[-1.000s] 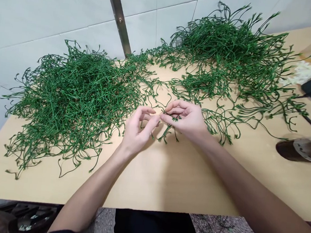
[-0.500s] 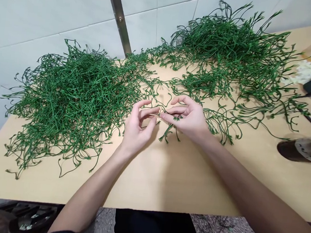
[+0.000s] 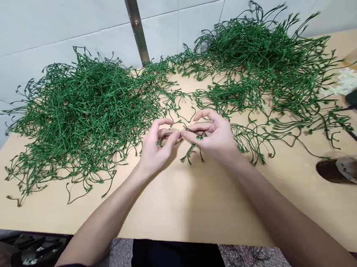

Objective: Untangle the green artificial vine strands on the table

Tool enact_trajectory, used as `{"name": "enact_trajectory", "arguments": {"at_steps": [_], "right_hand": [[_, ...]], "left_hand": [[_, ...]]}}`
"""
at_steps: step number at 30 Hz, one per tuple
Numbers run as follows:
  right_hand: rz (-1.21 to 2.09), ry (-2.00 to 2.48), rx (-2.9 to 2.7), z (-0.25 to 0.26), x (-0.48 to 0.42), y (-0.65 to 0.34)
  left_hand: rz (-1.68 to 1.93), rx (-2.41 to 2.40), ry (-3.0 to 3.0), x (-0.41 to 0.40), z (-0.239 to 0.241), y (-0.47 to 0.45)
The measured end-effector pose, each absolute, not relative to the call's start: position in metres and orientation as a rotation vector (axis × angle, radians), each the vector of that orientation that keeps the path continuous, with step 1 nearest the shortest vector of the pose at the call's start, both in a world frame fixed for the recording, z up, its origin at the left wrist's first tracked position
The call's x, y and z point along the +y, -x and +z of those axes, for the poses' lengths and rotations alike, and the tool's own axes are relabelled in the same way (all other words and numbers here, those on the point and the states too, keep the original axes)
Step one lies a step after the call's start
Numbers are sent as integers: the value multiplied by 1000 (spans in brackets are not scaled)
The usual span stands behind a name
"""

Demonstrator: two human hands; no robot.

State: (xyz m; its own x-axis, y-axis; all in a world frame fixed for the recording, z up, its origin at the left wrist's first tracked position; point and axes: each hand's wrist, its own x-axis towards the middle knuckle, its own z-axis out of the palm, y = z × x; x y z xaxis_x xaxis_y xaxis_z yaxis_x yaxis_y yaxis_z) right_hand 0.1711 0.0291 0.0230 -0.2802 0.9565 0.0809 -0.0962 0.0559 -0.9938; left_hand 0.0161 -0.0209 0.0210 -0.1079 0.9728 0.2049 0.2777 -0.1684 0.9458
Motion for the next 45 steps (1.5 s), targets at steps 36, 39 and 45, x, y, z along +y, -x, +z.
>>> {"name": "enact_trajectory", "arguments": {"at_steps": [36,39,45], "right_hand": [[1076,999,-1385,15,33,-171],[1062,1018,-1354,12,38,-172],[1024,992,-1292,7,39,-170]], "left_hand": [[1250,1234,-1393,-22,34,-16],[1492,1387,-1383,-22,33,-13],[1434,1879,-1655,-15,15,-2]]}}
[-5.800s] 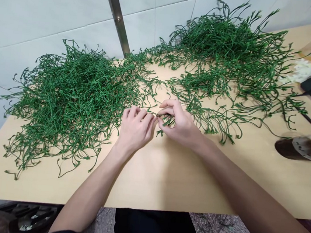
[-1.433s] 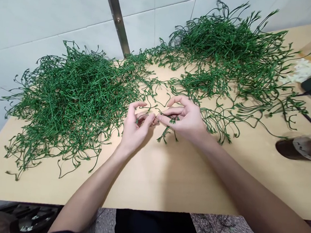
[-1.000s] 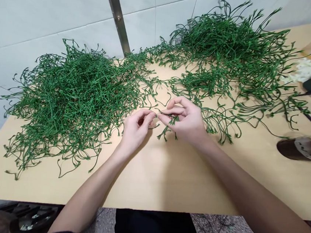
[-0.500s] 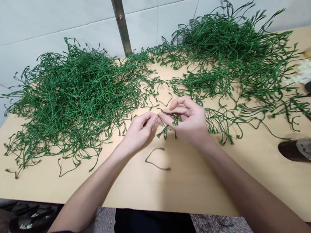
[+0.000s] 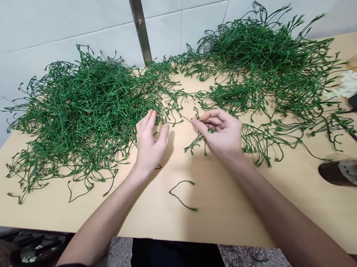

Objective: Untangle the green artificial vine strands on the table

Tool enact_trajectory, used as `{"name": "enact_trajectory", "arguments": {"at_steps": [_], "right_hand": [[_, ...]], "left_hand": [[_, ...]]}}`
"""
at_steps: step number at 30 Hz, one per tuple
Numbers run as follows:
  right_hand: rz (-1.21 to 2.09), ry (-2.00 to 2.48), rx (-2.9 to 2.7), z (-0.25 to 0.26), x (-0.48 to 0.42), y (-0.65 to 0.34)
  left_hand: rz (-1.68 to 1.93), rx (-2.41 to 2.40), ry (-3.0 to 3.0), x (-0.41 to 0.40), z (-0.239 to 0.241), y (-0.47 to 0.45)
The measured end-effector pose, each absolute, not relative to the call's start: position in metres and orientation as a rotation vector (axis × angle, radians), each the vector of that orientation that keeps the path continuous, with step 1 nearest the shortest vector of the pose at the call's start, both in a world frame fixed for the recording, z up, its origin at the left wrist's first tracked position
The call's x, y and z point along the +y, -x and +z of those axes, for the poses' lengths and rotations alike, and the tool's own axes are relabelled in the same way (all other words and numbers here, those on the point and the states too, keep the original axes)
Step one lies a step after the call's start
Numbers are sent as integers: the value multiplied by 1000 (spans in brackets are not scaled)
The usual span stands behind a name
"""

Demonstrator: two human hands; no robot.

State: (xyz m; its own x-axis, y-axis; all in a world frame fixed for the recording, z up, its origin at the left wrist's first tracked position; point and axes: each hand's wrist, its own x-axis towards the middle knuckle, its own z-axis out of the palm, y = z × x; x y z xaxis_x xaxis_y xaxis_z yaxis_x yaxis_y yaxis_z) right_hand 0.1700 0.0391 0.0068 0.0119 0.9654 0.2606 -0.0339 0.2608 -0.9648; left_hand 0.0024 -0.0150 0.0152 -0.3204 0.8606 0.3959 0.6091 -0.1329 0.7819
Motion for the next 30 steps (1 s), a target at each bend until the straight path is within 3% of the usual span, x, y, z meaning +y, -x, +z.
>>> {"name": "enact_trajectory", "arguments": {"at_steps": [5,11,20,25,30], "right_hand": [[993,991,-1235,5,42,-172],[840,1007,-1174,6,46,-175],[1045,807,-1370,-5,45,-171],[946,757,-1656,-9,42,-174],[998,782,-1685,-2,37,-172]], "left_hand": [[935,1570,-2218,-24,17,-7],[443,1323,-2389,-28,17,-7],[946,2104,-2204,-8,-3,17],[1240,2007,-2183,-13,14,8],[1275,1547,-2094,-18,25,-4]]}}
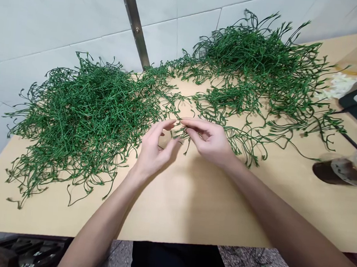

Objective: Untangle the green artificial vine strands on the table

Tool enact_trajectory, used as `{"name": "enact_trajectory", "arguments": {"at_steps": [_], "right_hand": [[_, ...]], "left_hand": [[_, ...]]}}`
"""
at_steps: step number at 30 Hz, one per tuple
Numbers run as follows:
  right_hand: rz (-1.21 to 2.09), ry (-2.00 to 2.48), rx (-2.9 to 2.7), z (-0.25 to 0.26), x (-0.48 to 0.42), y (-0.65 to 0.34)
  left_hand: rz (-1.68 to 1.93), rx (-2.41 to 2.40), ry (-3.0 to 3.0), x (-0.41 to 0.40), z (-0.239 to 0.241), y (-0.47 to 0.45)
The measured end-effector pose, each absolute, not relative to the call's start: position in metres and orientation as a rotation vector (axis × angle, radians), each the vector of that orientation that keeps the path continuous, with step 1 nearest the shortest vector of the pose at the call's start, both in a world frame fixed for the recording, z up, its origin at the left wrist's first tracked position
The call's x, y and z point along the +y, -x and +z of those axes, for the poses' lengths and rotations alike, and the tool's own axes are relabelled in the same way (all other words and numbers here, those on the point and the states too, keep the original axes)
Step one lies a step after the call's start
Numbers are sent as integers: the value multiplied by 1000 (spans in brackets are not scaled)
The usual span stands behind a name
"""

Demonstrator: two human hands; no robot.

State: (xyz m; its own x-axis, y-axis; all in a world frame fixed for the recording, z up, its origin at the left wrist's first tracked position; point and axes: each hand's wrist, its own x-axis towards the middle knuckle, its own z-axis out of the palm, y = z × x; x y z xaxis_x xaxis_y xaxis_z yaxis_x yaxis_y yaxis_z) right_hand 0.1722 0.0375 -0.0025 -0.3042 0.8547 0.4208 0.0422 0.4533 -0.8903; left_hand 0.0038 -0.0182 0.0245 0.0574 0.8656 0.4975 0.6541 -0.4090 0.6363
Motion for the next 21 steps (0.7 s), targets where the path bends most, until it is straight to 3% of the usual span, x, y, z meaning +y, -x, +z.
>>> {"name": "enact_trajectory", "arguments": {"at_steps": [14,21], "right_hand": [[1350,799,-1474,14,32,-174],[1377,750,-1450,10,30,-170]], "left_hand": [[1235,1357,-1289,-17,23,-13],[1221,1348,-1261,-16,23,-12]]}}
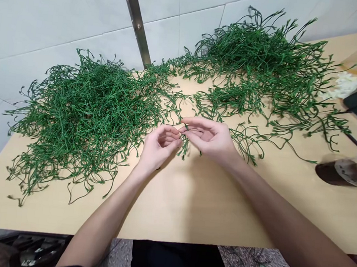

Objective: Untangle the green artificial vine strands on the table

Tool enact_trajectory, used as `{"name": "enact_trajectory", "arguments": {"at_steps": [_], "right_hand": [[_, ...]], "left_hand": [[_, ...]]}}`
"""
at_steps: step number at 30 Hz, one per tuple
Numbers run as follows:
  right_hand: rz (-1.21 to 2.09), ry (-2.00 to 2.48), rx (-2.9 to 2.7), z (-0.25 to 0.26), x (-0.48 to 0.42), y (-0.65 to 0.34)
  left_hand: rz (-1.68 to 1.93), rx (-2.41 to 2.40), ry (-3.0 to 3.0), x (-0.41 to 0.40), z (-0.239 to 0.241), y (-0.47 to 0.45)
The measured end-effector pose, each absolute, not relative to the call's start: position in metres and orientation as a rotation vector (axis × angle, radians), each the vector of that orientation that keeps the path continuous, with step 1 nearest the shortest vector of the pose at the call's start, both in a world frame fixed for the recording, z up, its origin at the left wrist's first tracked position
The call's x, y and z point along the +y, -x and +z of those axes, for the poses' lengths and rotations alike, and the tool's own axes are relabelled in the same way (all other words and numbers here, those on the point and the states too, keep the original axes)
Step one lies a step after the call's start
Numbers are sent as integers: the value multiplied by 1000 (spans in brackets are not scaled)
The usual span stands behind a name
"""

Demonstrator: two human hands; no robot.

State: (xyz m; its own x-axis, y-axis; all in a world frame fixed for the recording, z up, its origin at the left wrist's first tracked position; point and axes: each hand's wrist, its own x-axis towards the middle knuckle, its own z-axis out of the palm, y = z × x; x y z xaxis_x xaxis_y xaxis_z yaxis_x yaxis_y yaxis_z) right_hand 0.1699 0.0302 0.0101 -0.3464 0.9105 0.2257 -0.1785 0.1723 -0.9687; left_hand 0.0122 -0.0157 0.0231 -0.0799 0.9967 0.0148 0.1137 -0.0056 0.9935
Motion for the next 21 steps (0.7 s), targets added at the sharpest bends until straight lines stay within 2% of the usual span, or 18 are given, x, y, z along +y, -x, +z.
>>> {"name": "enact_trajectory", "arguments": {"at_steps": [13,21], "right_hand": [[1441,828,-1503,13,32,-173],[1432,838,-1527,11,34,-173]], "left_hand": [[1356,1303,-1579,-17,15,-10],[1341,1294,-1437,-17,21,-11]]}}
